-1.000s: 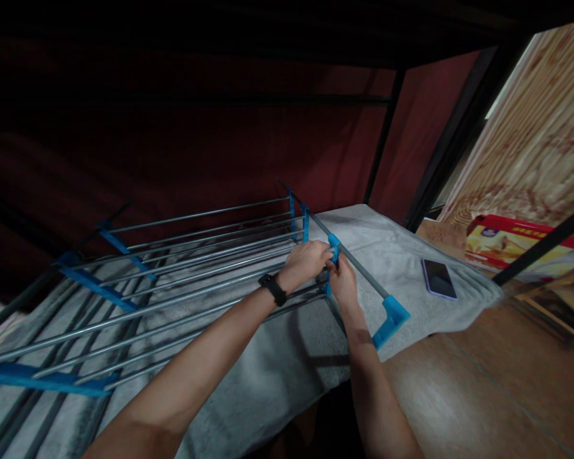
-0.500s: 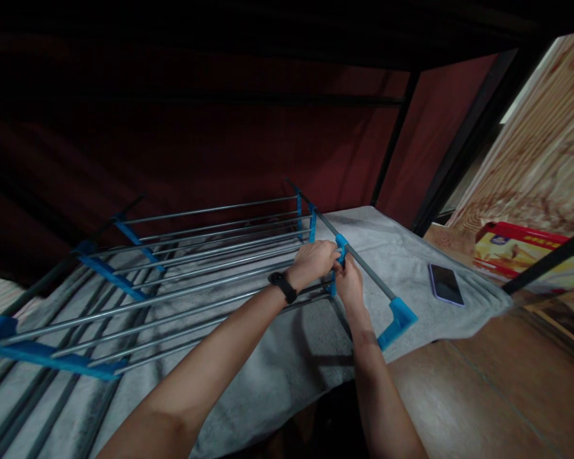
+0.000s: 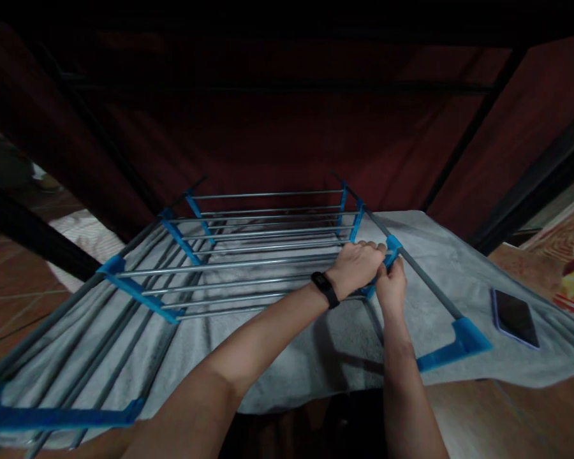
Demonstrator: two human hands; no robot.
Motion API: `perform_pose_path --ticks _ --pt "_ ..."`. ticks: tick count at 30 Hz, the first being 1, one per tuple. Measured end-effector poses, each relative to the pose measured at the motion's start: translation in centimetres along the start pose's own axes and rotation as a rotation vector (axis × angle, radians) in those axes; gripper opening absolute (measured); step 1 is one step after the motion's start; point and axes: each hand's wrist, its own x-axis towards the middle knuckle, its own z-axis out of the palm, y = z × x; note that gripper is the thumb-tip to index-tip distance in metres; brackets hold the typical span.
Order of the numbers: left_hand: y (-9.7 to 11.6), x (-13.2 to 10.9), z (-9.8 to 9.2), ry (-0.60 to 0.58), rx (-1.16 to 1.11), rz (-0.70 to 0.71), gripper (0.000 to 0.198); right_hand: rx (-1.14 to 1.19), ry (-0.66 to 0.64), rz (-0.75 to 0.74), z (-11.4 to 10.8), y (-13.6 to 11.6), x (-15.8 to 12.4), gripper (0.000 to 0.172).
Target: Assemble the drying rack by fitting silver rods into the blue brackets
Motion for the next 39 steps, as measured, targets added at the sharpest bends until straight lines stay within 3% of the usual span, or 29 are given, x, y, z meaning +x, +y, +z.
perform_pose_path --ticks 9,17,32,36,39 --pt "-0.3 -0.5 1.1 0.109 0.019 0.068 0.022 -0.129 0.01 -0.013 -0.2 0.7 0.4 0.025" --pt "-0.4 -0.7 1.1 0.071 -0.022 0.091 0.027 -0.131 0.029 -0.066 -0.2 1.6 0.6 0.023" --pt "-0.1 -0.9 1.1 0.161 0.114 0.115 0.029 -0.124 0.001 -0.012 -0.5 0.9 0.4 0.023" --pt "0.4 -2.4 -0.5 0.211 0.131 0.109 0.036 -0.094 -0.007 -0.045 -0.3 1.0 0.5 0.022" --pt "0.7 -5.3 -1.6 0.243 0.105 0.051 0.039 -0.077 0.017 -0.06 -0.1 1.3 0.6 0.027"
